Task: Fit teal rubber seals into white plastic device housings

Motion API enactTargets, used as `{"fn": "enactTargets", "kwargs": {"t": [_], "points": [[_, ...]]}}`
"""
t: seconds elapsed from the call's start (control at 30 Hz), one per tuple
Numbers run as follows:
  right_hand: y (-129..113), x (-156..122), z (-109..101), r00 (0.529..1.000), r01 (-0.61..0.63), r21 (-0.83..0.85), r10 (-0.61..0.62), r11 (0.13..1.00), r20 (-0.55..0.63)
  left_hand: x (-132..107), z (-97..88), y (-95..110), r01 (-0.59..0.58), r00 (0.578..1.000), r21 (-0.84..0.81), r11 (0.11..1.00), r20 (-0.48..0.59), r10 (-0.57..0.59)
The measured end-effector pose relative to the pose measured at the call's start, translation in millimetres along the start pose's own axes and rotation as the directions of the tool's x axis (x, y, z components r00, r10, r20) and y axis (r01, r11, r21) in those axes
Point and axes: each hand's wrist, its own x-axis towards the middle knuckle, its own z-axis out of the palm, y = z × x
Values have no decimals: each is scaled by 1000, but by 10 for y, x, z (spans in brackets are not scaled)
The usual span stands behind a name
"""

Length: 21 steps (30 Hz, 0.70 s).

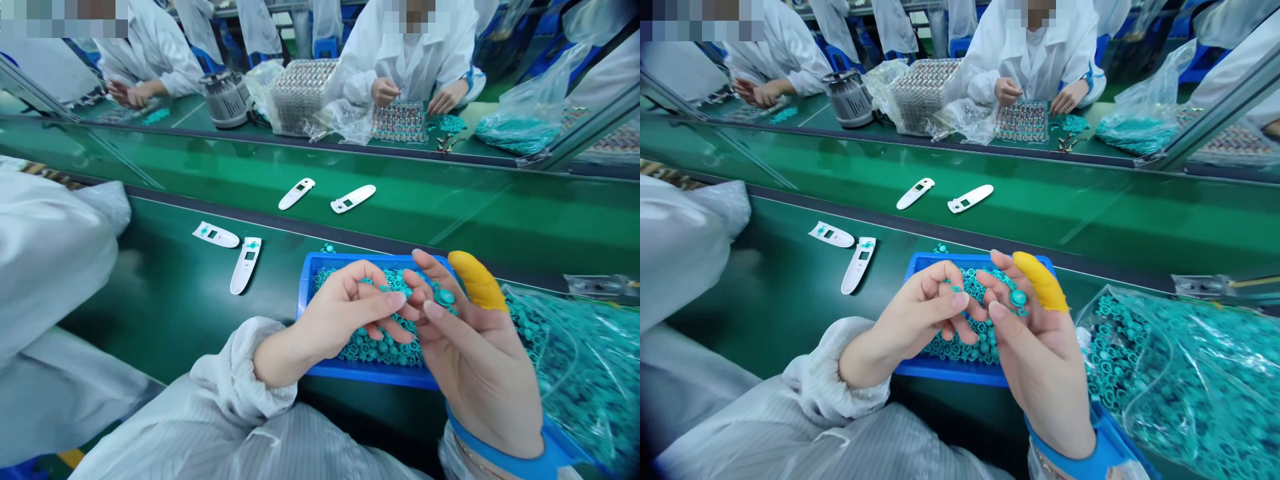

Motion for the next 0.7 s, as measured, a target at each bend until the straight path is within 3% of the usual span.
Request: {"fn": "enactTargets", "kwargs": {"t": [0.2, 0.27, 0.3, 0.33, 0.4, 0.43, 0.47, 0.53, 0.6, 0.7], "points": [[-61, 31, -71, 1000, -18, 6, 18, 1000, 21, 37, -70, 13, 66, 998, -50, 997, -2, -66], [-67, 55, -81, 999, -9, 2, 9, 1000, 35, 0, -105, 52, 14, 999, 132, 991, 36, -18], [-66, 70, -86, 999, -2, 5, 2, 1000, 38, -28, -130, 85, -46, 998, 312, 949, 57, 29], [-62, 86, -93, 999, 3, 9, -4, 1000, 41, -55, -164, 126, -118, 993, 525, 843, 85, 86], [-52, 118, -123, 998, -4, 3, 3, 1000, 57, -73, -275, 227, -222, 972, 866, 448, 159, 174], [-47, 132, -147, 998, -9, -9, 9, 1000, 65, -45, -359, 286, -222, 965, 945, 240, 178, 191], [-43, 145, -178, 997, -15, -26, 17, 1000, 72, 17, -463, 353, -172, 966, 982, 74, 153, 207], [-34, 168, -261, 997, -8, -57, 12, 998, 77, 248, -727, 519, 31, 963, 995, -99, -3, 270], [-15, 193, -369, 997, 32, -62, -28, 998, 74, 578, -1028, 727, 323, 871, 939, -115, -247, 425], [61, 263, -572, 990, 89, -44, -84, 995, 114, 1056, -1434, 1037, 506, 750, 860, -64, -403, 524]]}}
